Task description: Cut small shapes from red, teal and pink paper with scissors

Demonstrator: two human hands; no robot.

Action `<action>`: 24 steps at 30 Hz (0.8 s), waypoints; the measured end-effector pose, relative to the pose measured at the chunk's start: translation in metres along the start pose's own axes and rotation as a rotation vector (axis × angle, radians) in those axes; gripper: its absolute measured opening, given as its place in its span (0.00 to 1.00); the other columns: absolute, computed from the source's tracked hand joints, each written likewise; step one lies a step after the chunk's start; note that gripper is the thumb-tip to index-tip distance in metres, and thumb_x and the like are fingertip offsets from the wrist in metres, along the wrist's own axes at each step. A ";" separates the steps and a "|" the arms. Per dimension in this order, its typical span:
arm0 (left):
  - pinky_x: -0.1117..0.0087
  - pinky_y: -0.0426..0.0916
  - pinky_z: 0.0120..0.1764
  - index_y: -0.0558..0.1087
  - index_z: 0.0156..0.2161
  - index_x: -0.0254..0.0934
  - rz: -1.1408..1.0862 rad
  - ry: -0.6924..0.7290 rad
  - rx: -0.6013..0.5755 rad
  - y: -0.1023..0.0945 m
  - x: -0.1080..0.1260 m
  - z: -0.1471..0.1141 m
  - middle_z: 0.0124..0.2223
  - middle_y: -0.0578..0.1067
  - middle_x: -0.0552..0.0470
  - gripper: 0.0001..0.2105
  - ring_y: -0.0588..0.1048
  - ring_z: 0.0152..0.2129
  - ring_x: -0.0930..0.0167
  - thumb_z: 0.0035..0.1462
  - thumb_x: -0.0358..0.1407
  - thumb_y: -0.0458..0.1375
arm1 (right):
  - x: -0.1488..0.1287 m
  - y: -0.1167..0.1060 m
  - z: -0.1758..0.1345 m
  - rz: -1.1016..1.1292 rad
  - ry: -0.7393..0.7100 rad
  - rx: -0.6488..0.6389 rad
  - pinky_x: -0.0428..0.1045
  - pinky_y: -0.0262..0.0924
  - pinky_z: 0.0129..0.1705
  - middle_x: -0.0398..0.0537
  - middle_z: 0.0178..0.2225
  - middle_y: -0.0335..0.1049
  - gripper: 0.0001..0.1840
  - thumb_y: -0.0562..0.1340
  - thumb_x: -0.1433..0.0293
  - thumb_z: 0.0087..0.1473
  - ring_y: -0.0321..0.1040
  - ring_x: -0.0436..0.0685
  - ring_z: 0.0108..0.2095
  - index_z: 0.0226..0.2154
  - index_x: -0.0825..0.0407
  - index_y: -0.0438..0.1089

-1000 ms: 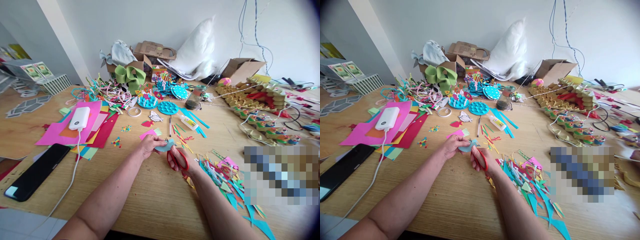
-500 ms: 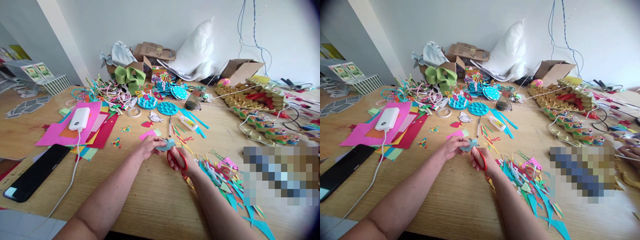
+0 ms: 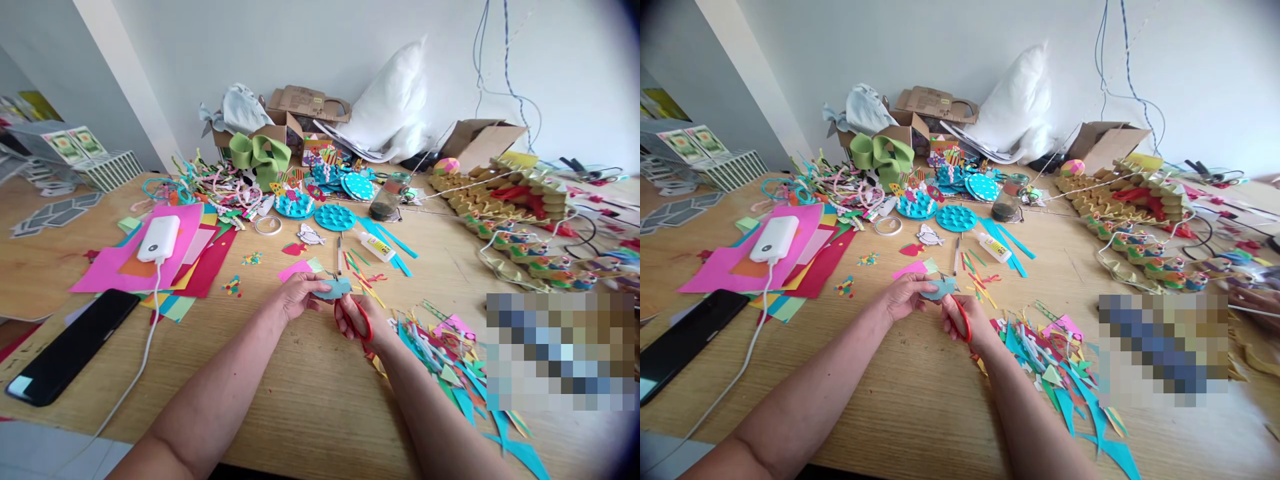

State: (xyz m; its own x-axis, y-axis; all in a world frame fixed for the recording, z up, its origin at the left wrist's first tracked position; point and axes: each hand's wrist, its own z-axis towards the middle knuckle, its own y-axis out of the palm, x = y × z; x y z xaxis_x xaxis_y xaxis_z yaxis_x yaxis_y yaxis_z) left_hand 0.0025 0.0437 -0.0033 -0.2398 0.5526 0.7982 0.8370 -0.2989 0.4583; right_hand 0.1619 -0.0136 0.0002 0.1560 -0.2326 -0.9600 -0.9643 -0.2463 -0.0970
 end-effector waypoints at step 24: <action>0.77 0.61 0.16 0.71 0.31 0.29 -0.028 -0.003 -0.018 0.001 0.001 -0.001 0.25 0.75 0.50 0.16 0.73 0.18 0.72 0.32 0.32 0.67 | 0.003 -0.001 0.001 -0.023 0.005 0.022 0.41 0.46 0.13 0.42 0.12 0.62 0.36 0.56 0.35 0.40 0.55 0.44 0.10 0.18 0.54 0.62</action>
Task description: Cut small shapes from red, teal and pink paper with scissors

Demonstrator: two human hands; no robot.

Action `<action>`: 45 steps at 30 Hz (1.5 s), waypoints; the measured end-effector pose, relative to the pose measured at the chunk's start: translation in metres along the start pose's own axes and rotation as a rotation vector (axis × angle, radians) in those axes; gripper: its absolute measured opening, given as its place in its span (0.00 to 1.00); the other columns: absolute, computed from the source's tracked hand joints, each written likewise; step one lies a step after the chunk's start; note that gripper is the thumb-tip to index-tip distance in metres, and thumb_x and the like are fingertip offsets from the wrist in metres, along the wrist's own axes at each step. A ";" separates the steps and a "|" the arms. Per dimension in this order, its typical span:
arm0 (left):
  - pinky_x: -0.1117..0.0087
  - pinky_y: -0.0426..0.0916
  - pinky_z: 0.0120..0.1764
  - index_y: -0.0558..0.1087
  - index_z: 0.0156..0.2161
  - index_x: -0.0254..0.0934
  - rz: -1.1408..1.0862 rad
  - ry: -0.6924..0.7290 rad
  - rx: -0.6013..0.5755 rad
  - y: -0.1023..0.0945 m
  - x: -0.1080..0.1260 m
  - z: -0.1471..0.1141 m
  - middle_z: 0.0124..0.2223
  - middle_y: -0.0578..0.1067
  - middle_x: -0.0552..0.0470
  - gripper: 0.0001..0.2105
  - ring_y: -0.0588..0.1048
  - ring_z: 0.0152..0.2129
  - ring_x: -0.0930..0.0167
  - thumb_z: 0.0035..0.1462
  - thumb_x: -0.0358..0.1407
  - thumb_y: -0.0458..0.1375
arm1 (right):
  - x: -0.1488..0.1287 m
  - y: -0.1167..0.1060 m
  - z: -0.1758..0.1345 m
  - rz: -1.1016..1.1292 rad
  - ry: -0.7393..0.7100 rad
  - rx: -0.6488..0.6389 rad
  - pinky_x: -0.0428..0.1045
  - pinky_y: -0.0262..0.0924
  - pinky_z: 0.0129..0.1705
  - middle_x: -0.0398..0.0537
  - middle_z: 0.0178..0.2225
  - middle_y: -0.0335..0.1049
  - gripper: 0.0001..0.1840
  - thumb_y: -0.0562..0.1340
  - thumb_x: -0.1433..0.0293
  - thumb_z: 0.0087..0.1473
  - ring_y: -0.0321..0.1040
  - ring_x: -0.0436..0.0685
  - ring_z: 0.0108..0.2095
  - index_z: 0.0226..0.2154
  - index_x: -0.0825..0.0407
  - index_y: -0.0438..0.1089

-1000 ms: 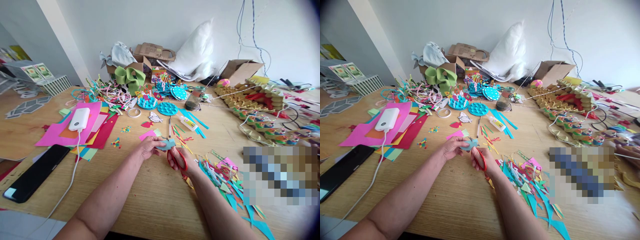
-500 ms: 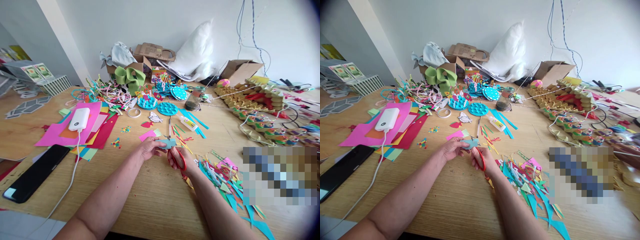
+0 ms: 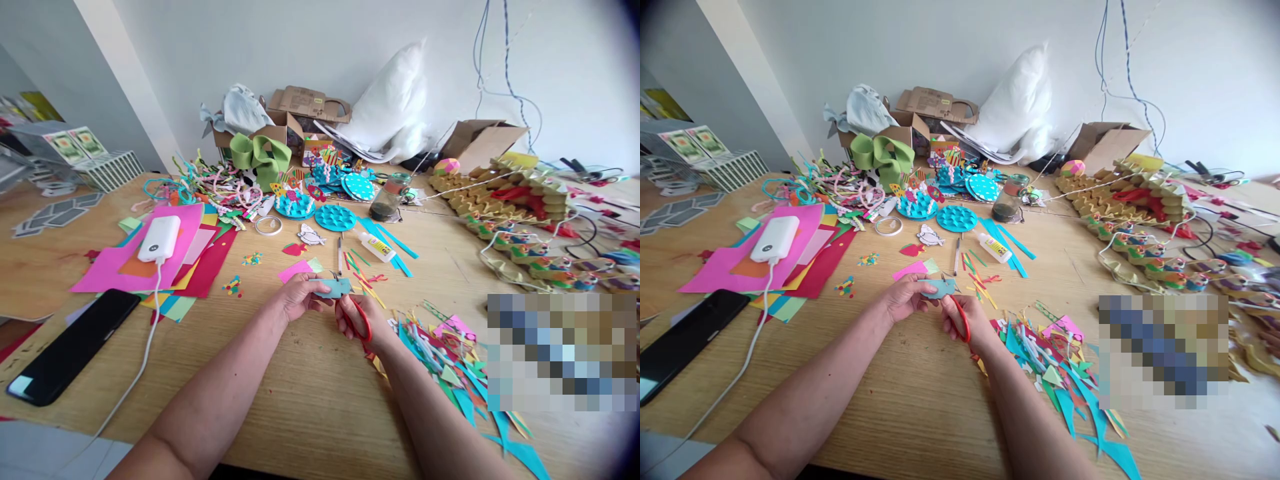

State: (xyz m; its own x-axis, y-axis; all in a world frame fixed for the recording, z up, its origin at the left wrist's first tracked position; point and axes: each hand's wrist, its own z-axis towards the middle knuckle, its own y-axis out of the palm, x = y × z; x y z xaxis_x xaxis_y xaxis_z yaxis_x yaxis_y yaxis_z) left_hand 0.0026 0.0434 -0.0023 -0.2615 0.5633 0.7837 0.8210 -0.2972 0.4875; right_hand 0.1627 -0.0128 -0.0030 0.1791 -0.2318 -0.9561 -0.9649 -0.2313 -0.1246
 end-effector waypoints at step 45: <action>0.79 0.43 0.12 0.69 0.26 0.33 0.104 0.086 0.120 0.003 0.001 0.001 0.20 0.68 0.57 0.11 0.62 0.10 0.82 0.37 0.34 0.65 | 0.008 -0.001 0.005 -0.073 0.040 -0.016 0.41 0.48 0.13 0.42 0.13 0.64 0.28 0.61 0.46 0.46 0.58 0.46 0.11 0.18 0.53 0.62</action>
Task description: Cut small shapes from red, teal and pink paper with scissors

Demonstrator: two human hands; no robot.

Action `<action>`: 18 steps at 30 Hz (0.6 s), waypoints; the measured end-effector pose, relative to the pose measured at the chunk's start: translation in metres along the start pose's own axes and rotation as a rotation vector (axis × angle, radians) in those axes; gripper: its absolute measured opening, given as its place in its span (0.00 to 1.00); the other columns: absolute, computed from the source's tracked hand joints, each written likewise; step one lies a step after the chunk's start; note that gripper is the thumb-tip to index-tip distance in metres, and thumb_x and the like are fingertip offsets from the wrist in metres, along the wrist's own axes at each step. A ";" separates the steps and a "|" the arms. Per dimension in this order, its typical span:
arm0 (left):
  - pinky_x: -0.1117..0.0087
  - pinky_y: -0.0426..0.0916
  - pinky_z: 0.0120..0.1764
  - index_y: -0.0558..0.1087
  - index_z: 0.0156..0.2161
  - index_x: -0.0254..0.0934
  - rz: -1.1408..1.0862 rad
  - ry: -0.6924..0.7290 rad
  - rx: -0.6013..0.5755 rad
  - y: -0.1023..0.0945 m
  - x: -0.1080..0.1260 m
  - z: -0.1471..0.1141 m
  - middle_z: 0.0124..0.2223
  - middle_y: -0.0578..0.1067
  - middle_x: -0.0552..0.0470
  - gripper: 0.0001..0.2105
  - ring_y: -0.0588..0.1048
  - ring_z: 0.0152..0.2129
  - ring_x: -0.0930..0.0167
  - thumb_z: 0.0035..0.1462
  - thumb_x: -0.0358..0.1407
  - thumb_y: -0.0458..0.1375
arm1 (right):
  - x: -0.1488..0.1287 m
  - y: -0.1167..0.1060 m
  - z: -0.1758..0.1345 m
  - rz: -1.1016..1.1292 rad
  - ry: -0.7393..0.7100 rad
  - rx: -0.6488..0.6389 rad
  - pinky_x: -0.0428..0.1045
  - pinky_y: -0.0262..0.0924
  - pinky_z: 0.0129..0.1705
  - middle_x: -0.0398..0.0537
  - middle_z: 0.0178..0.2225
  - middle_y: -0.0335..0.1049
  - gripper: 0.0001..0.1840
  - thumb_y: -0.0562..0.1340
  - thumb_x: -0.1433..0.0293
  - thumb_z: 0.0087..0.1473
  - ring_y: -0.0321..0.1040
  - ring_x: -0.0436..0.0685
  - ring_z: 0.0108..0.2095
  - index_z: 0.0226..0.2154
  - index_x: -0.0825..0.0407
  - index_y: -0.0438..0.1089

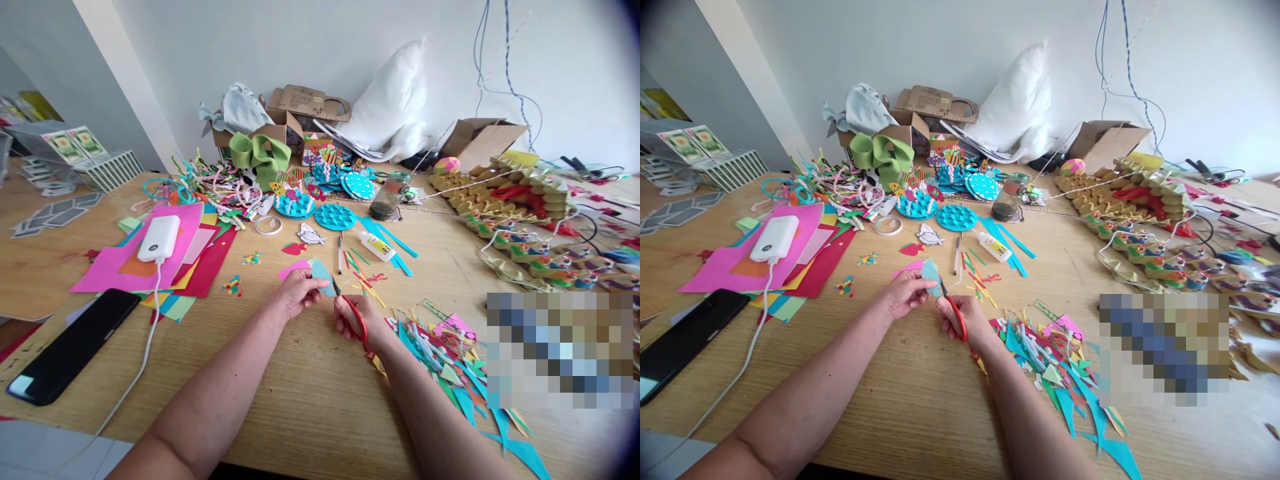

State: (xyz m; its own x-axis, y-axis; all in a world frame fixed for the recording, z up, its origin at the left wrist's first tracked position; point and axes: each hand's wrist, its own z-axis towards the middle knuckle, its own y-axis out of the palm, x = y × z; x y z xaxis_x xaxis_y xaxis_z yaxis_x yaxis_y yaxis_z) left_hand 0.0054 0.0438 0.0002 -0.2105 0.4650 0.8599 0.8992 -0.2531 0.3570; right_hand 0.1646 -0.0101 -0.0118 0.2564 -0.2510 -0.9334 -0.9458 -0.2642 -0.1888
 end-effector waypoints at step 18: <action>0.78 0.41 0.12 0.68 0.22 0.32 -0.016 0.020 0.023 0.002 -0.005 0.001 0.16 0.65 0.59 0.12 0.58 0.10 0.82 0.33 0.35 0.66 | -0.007 0.001 -0.004 0.017 -0.025 -0.064 0.42 0.52 0.16 0.44 0.16 0.66 0.33 0.58 0.39 0.44 0.60 0.47 0.14 0.22 0.55 0.65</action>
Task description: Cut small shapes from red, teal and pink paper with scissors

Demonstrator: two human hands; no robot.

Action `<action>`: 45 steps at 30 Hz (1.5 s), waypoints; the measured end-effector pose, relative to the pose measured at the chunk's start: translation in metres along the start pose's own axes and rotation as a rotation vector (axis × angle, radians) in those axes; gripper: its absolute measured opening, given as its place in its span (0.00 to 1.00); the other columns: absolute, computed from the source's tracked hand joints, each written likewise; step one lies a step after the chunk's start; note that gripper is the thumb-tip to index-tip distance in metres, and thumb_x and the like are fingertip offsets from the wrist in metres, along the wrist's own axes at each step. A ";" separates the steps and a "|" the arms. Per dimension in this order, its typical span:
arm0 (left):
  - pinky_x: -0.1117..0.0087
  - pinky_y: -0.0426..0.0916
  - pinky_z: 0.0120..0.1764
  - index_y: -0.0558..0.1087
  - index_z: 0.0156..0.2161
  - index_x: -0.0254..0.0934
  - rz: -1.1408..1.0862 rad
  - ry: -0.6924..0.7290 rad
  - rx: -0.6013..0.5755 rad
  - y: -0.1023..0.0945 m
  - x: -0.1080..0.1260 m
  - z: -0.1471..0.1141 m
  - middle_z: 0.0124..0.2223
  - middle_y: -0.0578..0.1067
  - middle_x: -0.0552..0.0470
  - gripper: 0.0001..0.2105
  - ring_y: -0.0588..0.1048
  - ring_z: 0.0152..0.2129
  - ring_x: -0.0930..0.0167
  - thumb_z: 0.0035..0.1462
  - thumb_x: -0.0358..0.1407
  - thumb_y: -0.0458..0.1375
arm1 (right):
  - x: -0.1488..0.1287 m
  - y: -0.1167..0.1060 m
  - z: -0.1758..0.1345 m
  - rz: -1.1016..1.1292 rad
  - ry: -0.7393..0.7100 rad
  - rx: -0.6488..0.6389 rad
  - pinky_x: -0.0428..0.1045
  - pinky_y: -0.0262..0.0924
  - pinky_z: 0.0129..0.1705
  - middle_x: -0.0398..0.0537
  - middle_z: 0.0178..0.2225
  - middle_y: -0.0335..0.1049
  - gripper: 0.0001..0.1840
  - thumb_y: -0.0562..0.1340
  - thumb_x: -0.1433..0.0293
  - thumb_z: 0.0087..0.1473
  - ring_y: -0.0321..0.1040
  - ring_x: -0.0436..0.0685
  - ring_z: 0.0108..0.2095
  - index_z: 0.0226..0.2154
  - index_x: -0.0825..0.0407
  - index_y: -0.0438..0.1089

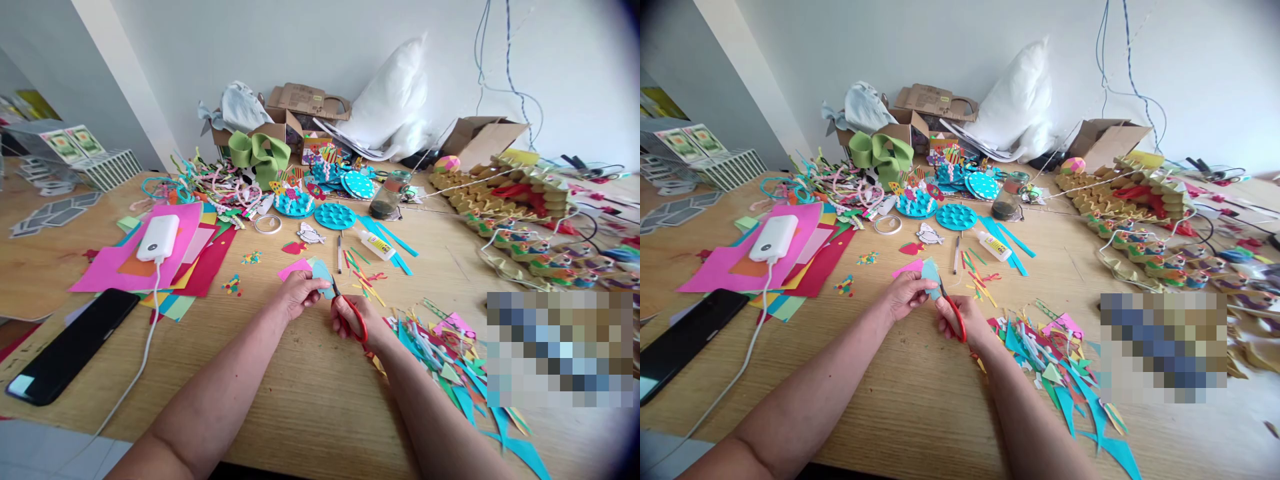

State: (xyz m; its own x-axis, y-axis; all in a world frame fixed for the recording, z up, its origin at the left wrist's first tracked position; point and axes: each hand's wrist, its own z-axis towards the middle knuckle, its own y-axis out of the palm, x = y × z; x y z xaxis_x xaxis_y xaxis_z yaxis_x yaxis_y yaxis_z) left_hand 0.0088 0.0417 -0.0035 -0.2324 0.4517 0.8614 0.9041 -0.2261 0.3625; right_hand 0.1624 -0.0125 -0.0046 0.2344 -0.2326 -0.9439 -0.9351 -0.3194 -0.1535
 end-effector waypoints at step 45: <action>0.78 0.46 0.11 0.68 0.24 0.32 0.075 0.007 -0.002 0.002 0.000 -0.001 0.17 0.69 0.56 0.11 0.63 0.10 0.80 0.36 0.37 0.63 | 0.011 -0.003 0.003 -0.011 -0.029 0.016 0.41 0.48 0.14 0.43 0.15 0.64 0.31 0.58 0.42 0.47 0.58 0.46 0.12 0.21 0.55 0.63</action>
State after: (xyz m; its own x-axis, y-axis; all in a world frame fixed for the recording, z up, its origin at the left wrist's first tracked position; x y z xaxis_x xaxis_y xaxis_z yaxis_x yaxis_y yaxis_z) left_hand 0.0099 0.0402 -0.0028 -0.1660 0.4276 0.8886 0.9183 -0.2615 0.2973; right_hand 0.1668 -0.0112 -0.0160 0.2372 -0.2028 -0.9501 -0.9367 -0.3072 -0.1682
